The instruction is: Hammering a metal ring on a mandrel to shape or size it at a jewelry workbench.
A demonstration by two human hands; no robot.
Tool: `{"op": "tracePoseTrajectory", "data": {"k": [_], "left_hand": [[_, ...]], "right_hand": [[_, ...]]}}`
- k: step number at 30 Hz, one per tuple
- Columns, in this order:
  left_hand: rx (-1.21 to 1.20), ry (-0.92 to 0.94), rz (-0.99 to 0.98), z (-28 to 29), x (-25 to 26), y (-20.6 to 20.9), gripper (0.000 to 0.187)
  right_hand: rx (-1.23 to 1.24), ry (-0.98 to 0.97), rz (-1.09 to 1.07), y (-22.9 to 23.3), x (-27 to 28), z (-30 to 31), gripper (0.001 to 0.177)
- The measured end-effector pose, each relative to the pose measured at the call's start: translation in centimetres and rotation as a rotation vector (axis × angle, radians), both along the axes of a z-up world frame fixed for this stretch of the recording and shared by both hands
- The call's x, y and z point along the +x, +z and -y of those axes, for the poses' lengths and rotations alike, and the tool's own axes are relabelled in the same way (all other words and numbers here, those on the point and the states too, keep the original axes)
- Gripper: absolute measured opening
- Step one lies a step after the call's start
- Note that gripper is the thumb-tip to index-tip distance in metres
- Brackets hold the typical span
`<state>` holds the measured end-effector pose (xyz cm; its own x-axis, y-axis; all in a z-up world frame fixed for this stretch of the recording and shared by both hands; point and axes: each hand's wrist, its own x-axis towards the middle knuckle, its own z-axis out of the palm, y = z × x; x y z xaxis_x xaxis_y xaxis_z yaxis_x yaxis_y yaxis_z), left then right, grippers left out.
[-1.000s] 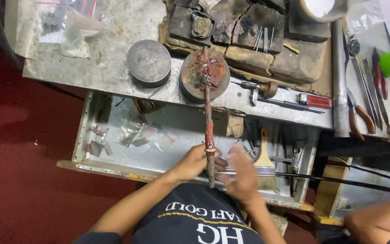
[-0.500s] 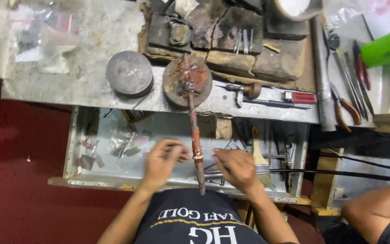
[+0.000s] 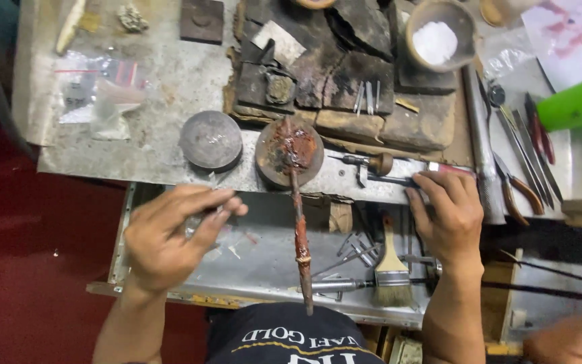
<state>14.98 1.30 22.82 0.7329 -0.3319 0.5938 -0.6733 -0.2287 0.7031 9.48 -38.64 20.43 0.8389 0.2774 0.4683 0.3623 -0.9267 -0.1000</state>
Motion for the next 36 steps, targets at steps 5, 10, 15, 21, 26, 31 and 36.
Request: {"op": "tracePoseTrajectory", "data": {"k": [5, 10, 15, 21, 26, 31, 36], "left_hand": [[-0.012, -0.013, 0.139, 2.5, 6.6, 0.5, 0.009], [0.151, 0.005, 0.115, 4.7, 11.8, 1.0, 0.014], [0.259, 0.057, 0.037, 6.9, 14.8, -0.3, 0.013], [0.274, 0.058, 0.057, 6.8, 15.5, -0.4, 0.011], [0.27, 0.043, 0.044, 6.7, 15.2, 0.0, 0.011], [0.154, 0.022, 0.115, 3.2, 11.7, 2.5, 0.009], [0.118, 0.276, 0.014, -1.7, 7.1, 0.5, 0.017]], "right_hand": [[0.128, -0.002, 0.085, -2.5, 0.5, 0.5, 0.008], [0.158, -0.009, 0.147, -3.4, 0.8, 0.4, 0.013], [0.147, -0.015, 0.159, -3.5, 0.9, 0.5, 0.016], [0.152, -0.015, 0.162, -3.9, 1.0, 0.7, 0.016], [0.151, -0.011, 0.163, -3.7, 1.0, 0.6, 0.016], [0.14, -0.007, 0.156, -4.2, 0.9, 1.0, 0.014], [0.128, -0.035, 0.153, -4.9, 0.4, 1.2, 0.017]]}}
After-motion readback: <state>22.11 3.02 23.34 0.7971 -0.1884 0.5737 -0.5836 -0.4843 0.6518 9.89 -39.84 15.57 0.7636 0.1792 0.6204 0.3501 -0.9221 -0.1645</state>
